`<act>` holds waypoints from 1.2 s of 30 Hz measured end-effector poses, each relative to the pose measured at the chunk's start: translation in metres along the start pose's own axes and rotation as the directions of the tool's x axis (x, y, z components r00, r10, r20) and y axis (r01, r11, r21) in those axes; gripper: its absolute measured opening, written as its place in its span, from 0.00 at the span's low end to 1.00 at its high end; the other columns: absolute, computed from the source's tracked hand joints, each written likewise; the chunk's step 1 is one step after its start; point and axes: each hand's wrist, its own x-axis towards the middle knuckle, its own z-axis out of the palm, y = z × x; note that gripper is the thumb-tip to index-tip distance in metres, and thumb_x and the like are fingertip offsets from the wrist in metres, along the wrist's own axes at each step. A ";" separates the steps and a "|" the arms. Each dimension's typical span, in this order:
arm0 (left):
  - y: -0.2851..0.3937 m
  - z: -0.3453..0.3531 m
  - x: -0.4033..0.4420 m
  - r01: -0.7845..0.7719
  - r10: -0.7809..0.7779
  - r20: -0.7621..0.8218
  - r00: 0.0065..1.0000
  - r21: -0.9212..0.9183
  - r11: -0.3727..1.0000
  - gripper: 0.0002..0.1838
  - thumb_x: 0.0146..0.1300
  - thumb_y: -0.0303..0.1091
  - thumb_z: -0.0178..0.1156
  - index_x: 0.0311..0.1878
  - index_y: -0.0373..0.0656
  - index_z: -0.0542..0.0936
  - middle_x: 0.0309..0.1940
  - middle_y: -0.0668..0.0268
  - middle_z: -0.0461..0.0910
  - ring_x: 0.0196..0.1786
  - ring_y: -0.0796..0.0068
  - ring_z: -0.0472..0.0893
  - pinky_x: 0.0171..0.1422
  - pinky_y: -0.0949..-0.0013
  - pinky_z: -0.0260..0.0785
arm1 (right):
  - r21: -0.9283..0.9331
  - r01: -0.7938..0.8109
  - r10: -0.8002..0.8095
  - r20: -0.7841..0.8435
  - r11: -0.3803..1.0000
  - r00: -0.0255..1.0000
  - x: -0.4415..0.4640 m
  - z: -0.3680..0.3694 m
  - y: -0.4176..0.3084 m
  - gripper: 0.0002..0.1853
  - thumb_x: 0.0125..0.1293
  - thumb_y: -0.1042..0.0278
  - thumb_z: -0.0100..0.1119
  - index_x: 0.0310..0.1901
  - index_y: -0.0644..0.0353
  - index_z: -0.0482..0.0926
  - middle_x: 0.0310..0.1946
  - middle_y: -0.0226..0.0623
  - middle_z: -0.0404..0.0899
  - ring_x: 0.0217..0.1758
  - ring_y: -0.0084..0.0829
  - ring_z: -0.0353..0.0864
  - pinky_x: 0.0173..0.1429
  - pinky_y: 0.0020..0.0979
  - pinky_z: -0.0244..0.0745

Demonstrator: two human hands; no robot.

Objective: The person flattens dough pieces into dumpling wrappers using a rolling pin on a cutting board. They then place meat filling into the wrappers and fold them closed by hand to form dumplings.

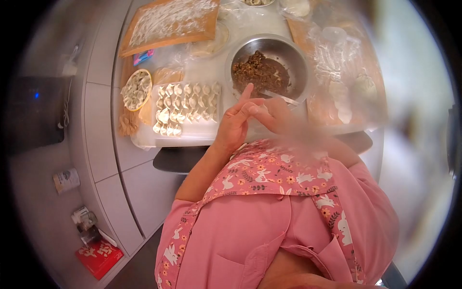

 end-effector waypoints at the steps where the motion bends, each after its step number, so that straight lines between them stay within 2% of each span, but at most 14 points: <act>1: 0.003 0.001 0.000 0.007 -0.009 0.048 0.999 0.038 0.999 0.19 0.71 0.33 0.49 0.60 0.33 0.72 0.68 0.62 0.61 0.63 0.75 0.69 0.67 0.69 0.59 | 0.030 -0.010 0.009 0.019 1.000 1.000 0.000 0.000 -0.003 0.22 0.67 0.49 0.51 0.39 0.64 0.79 0.21 0.44 0.78 0.24 0.41 0.77 0.29 0.38 0.66; 5: 0.018 0.021 -0.005 0.065 -0.069 0.046 0.997 0.088 0.994 0.24 0.74 0.40 0.43 0.67 0.34 0.64 0.70 0.60 0.60 0.60 0.72 0.72 0.61 0.70 0.66 | 0.482 -0.188 0.166 0.088 0.856 0.982 -0.006 -0.008 -0.036 0.23 0.69 0.47 0.49 0.34 0.62 0.80 0.17 0.32 0.74 0.20 0.26 0.71 0.26 0.28 0.62; 7: 0.011 0.026 -0.004 -0.142 0.135 0.045 0.990 0.297 0.944 0.28 0.75 0.47 0.38 0.66 0.34 0.64 0.70 0.60 0.59 0.56 0.72 0.75 0.51 0.72 0.72 | 0.683 -0.360 0.217 0.290 0.635 0.932 -0.001 -0.010 -0.035 0.21 0.70 0.47 0.48 0.32 0.58 0.77 0.19 0.24 0.69 0.22 0.16 0.65 0.26 0.21 0.57; 11: 0.014 0.034 -0.005 -0.229 0.194 0.127 0.973 0.397 0.889 0.30 0.75 0.50 0.35 0.65 0.32 0.65 0.70 0.60 0.60 0.56 0.73 0.75 0.46 0.76 0.73 | 0.766 -0.470 0.446 0.268 0.439 0.854 -0.006 -0.012 -0.069 0.18 0.70 0.49 0.47 0.33 0.56 0.74 0.22 0.25 0.69 0.23 0.16 0.65 0.26 0.20 0.56; 14: 0.021 0.045 -0.007 -0.155 0.151 0.035 0.988 0.289 0.945 0.30 0.75 0.50 0.32 0.63 0.31 0.67 0.69 0.60 0.61 0.56 0.73 0.75 0.44 0.82 0.72 | 0.720 -0.399 0.264 0.300 0.567 0.917 -0.008 -0.009 -0.058 0.17 0.72 0.52 0.44 0.36 0.56 0.73 0.25 0.26 0.71 0.23 0.17 0.66 0.26 0.21 0.58; 17: 0.020 0.045 -0.007 -0.228 0.252 0.030 0.967 0.536 0.812 0.29 0.74 0.44 0.31 0.58 0.29 0.71 0.65 0.56 0.67 0.56 0.67 0.76 0.51 0.75 0.72 | 0.651 -0.205 0.144 0.146 0.731 0.979 -0.012 -0.005 -0.058 0.16 0.73 0.55 0.42 0.36 0.58 0.74 0.24 0.29 0.72 0.23 0.19 0.66 0.26 0.24 0.60; 19: 0.011 0.039 0.000 -0.436 0.470 0.139 0.871 0.657 0.614 0.27 0.71 0.39 0.30 0.53 0.28 0.75 0.59 0.50 0.73 0.55 0.59 0.76 0.58 0.64 0.70 | 0.382 0.262 -0.237 -0.113 0.886 0.965 -0.011 -0.002 -0.052 0.14 0.72 0.61 0.42 0.36 0.60 0.74 0.24 0.34 0.73 0.23 0.26 0.68 0.27 0.29 0.62; 23: 0.011 0.037 0.004 -0.515 0.552 0.218 0.805 0.718 0.467 0.22 0.71 0.37 0.38 0.51 0.29 0.76 0.55 0.48 0.75 0.53 0.57 0.79 0.59 0.61 0.70 | -0.175 0.658 -0.678 -0.285 0.732 0.678 -0.002 0.001 -0.038 0.09 0.69 0.68 0.44 0.35 0.61 0.74 0.24 0.42 0.73 0.24 0.39 0.72 0.27 0.36 0.64; 26: 0.013 0.035 0.003 -0.550 0.578 0.267 0.771 0.736 0.394 0.22 0.70 0.38 0.40 0.51 0.30 0.76 0.54 0.49 0.76 0.52 0.58 0.79 0.58 0.62 0.70 | -0.287 0.657 -0.716 -0.238 0.697 0.656 -0.001 -0.001 -0.036 0.08 0.67 0.71 0.45 0.35 0.62 0.75 0.26 0.46 0.75 0.26 0.48 0.72 0.28 0.39 0.64; 29: 0.012 0.033 -0.003 -0.528 0.569 0.218 0.793 0.712 0.463 0.21 0.71 0.38 0.40 0.52 0.29 0.76 0.52 0.51 0.77 0.50 0.63 0.78 0.57 0.65 0.69 | -0.299 0.696 -0.757 -0.220 0.653 0.616 0.001 -0.003 -0.038 0.12 0.69 0.65 0.44 0.34 0.63 0.75 0.25 0.41 0.75 0.24 0.39 0.73 0.27 0.35 0.64; 30: 0.015 0.039 -0.012 -0.385 0.466 0.037 0.884 0.625 0.679 0.18 0.70 0.36 0.45 0.48 0.31 0.78 0.49 0.51 0.78 0.52 0.63 0.78 0.57 0.65 0.68 | 0.041 0.435 -0.423 -0.174 0.899 0.890 -0.005 -0.010 -0.056 0.15 0.70 0.61 0.44 0.35 0.64 0.75 0.24 0.38 0.75 0.24 0.33 0.72 0.27 0.33 0.65; 31: 0.018 0.040 -0.018 -0.222 0.320 -0.130 0.938 0.485 0.846 0.15 0.69 0.34 0.49 0.44 0.33 0.80 0.47 0.52 0.79 0.53 0.64 0.77 0.58 0.65 0.68 | 0.210 0.255 -0.246 -0.068 0.944 0.967 -0.005 -0.010 -0.058 0.17 0.70 0.58 0.44 0.35 0.64 0.76 0.23 0.37 0.75 0.24 0.30 0.72 0.27 0.32 0.65; 32: 0.017 0.033 -0.020 -0.221 0.331 -0.149 0.932 0.491 0.843 0.15 0.69 0.34 0.49 0.44 0.33 0.80 0.47 0.52 0.79 0.53 0.64 0.77 0.58 0.65 0.68 | 0.340 0.040 -0.057 0.042 0.940 0.997 -0.005 -0.011 -0.060 0.19 0.71 0.56 0.44 0.35 0.64 0.76 0.23 0.35 0.74 0.23 0.28 0.72 0.27 0.31 0.65; 36: 0.018 0.001 -0.035 -0.094 0.380 -0.272 0.884 0.693 0.715 0.05 0.60 0.28 0.63 0.39 0.42 0.83 0.43 0.62 0.79 0.46 0.72 0.77 0.51 0.70 0.68 | 0.198 0.070 -0.134 0.333 0.978 0.933 0.013 -0.003 -0.020 0.24 0.67 0.46 0.49 0.36 0.64 0.80 0.24 0.32 0.76 0.25 0.22 0.71 0.29 0.28 0.66</act>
